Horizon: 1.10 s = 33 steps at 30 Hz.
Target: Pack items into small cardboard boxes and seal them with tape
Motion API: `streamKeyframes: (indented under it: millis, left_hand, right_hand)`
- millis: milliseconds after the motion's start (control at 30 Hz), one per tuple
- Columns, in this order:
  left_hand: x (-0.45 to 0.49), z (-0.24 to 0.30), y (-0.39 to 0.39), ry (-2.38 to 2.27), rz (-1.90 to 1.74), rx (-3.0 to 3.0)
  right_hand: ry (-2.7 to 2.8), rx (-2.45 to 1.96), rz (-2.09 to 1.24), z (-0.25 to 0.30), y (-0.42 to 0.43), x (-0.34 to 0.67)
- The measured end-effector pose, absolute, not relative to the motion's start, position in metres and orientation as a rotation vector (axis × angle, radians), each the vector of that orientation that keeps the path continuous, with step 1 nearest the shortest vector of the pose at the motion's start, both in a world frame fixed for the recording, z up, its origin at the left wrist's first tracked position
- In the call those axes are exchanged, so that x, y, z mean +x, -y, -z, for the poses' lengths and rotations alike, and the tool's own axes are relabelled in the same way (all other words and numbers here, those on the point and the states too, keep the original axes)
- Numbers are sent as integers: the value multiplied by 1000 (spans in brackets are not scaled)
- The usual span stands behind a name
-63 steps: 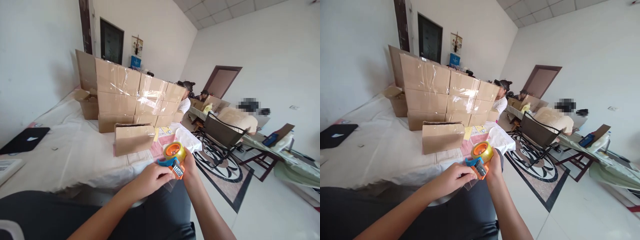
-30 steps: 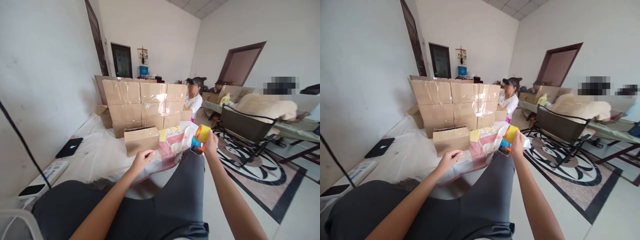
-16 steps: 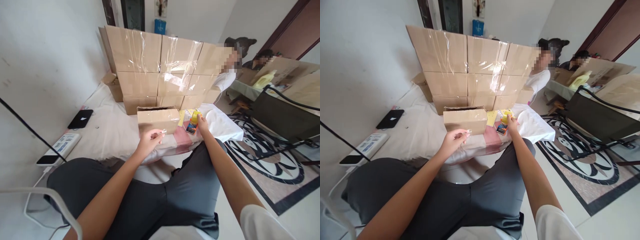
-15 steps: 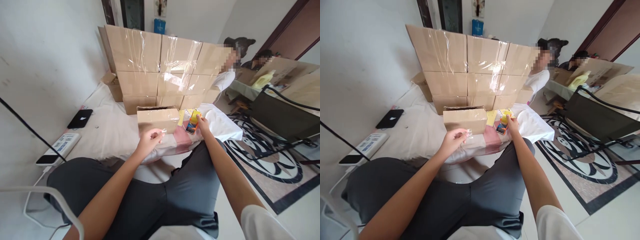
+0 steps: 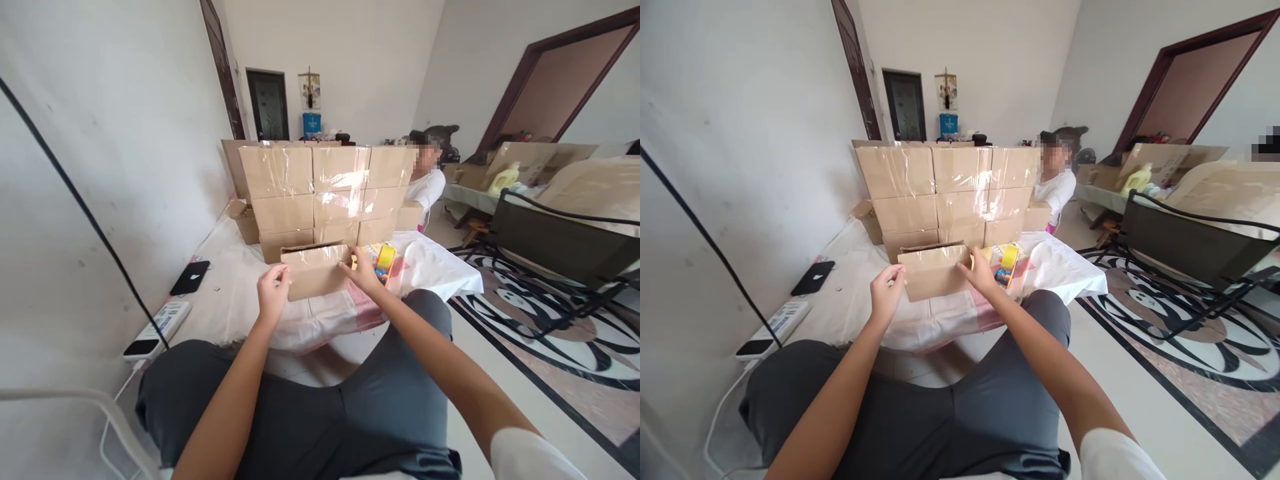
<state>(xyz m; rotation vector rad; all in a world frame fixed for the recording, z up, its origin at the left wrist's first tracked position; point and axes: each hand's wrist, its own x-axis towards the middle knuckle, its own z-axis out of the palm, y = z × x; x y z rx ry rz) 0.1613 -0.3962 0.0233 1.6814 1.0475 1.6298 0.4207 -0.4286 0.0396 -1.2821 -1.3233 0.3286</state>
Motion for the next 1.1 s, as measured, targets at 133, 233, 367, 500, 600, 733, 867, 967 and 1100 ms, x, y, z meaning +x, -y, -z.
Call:
streamKeyframes:
  millis: [133,233,367,500,600,733,867,967,1100]
  left_hand:
    - [150,-33,389,-1067,-1790,1490]
    - [149,-39,394,-1045,-1849,1426]
    - [151,-45,403,-1016,-1852,1423]
    - [150,-47,406,-999,-1829,1452]
    - [150,-47,404,-1011,-1844,1453]
    - [151,-39,399,-1036,-1830,1490]
    - [157,-29,397,-1039,-1765,1576]
    - [166,-24,402,-1015,-1690,1608]
    - [181,-29,411,-934,-1575,1605]
  right_hand:
    - [1593,-1091,-269,-18,470,426]
    - [1750,-1030,-318,-2,494,429]
    - [1813,-1012,-310,12,509,430]
    - [1680,-1115,-312,3,507,428]
    - [1444,-1131,-359,-13,492,428]
    - [1290,-1111,-539,-31,458,438]
    - [1245,-1257,-403,-33,423,451]
    - [1368,-1299,-300,-28,406,456]
    - [1621,-1342,-217,-31,405,453]
